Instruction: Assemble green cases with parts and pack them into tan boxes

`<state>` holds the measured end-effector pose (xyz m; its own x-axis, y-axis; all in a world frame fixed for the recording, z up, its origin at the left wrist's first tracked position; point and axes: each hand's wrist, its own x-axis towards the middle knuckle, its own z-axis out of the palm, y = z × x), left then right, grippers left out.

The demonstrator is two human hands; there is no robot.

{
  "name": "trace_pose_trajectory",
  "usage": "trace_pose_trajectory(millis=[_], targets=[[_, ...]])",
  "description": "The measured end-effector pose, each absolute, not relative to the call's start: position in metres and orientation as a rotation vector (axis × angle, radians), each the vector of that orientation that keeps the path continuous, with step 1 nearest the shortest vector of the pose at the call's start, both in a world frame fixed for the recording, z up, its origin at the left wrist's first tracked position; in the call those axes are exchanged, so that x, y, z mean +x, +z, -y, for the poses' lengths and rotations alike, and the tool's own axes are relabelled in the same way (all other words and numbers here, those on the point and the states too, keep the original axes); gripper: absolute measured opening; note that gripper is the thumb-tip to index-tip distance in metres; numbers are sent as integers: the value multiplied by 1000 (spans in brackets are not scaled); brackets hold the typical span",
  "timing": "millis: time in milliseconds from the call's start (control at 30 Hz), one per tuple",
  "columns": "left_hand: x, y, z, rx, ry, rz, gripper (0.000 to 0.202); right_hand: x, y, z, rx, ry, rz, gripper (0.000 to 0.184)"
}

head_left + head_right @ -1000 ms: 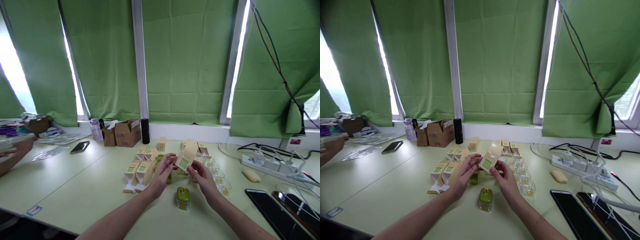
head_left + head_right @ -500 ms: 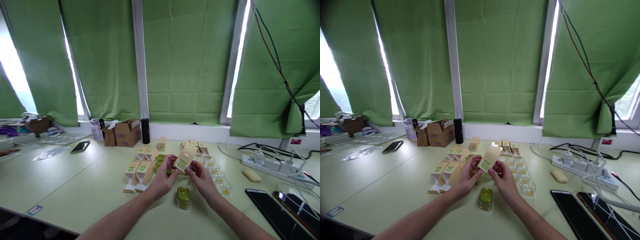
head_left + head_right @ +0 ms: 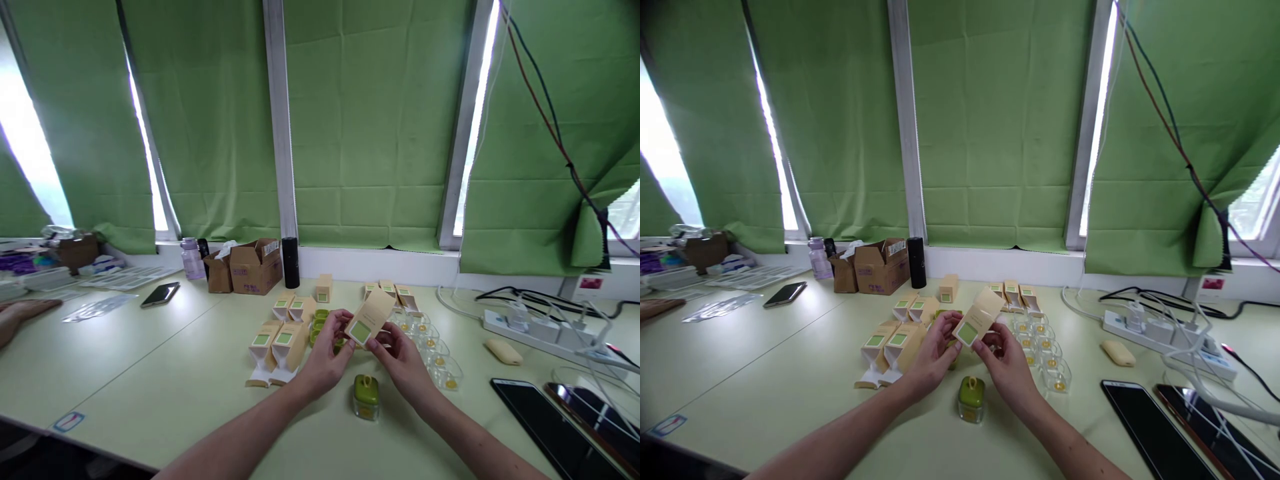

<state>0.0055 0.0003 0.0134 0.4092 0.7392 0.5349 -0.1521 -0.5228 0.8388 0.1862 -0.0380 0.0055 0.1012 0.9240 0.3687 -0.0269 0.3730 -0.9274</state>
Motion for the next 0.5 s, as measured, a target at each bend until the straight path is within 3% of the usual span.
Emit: trace_pose_trajectory(millis=[500], targets=[[7, 12, -1, 1733, 1262, -463, 41, 185, 10, 39, -930, 915, 1245, 65]])
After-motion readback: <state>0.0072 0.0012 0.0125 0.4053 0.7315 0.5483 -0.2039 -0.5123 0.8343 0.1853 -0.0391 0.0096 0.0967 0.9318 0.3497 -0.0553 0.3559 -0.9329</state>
